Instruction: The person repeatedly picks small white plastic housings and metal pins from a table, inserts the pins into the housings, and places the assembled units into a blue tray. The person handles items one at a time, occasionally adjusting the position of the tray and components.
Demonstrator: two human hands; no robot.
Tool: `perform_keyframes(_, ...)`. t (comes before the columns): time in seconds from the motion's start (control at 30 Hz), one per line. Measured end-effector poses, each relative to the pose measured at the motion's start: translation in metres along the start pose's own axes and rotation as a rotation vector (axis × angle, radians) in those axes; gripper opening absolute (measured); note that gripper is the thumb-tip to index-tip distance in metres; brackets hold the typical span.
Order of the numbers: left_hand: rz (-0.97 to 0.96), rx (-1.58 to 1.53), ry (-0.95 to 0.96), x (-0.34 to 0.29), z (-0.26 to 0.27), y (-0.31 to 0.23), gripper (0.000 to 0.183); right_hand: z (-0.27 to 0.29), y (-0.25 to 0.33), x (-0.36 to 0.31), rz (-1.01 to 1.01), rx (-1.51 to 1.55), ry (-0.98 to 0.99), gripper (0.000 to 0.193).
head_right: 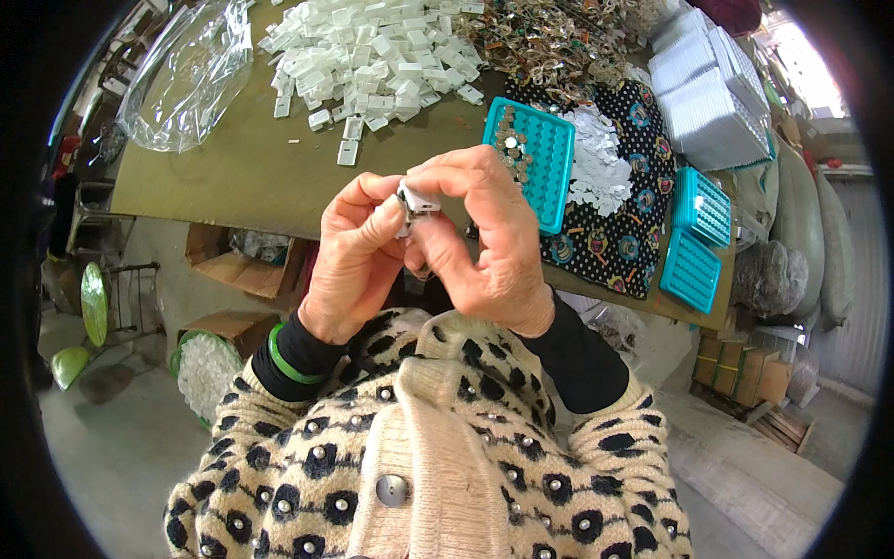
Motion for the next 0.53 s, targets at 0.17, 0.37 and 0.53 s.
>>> perform_keyframes(0.17, 0.097, -0.104, 0.031, 0.0, 0.001, 0.005, 0.017, -0.006, 0.01, -0.013, -0.103, -0.061, 0.037, 0.028)
perform_keyframes(0.37, 0.168, -0.244, 0.011, -0.003, 0.005, 0.016, 0.017, -0.013, -0.005, -0.006, 0.36, -0.301, -0.068, 0.024)
perform_keyframes(0.53, 0.172, -0.164, -0.035, -0.002, 0.008, 0.013, 0.017, -0.013, 0.004, -0.014, 0.255, -0.465, -0.036, 0.021)
Point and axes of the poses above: each hand's wrist, its own x-axis towards the middle knuckle, its own z-axis out of the back of the hand, y = z × x, the point moved 1 cm from there along x, towards the middle knuckle, and after that the axes turned 6 degrees about -x, right-handed, at the moved point
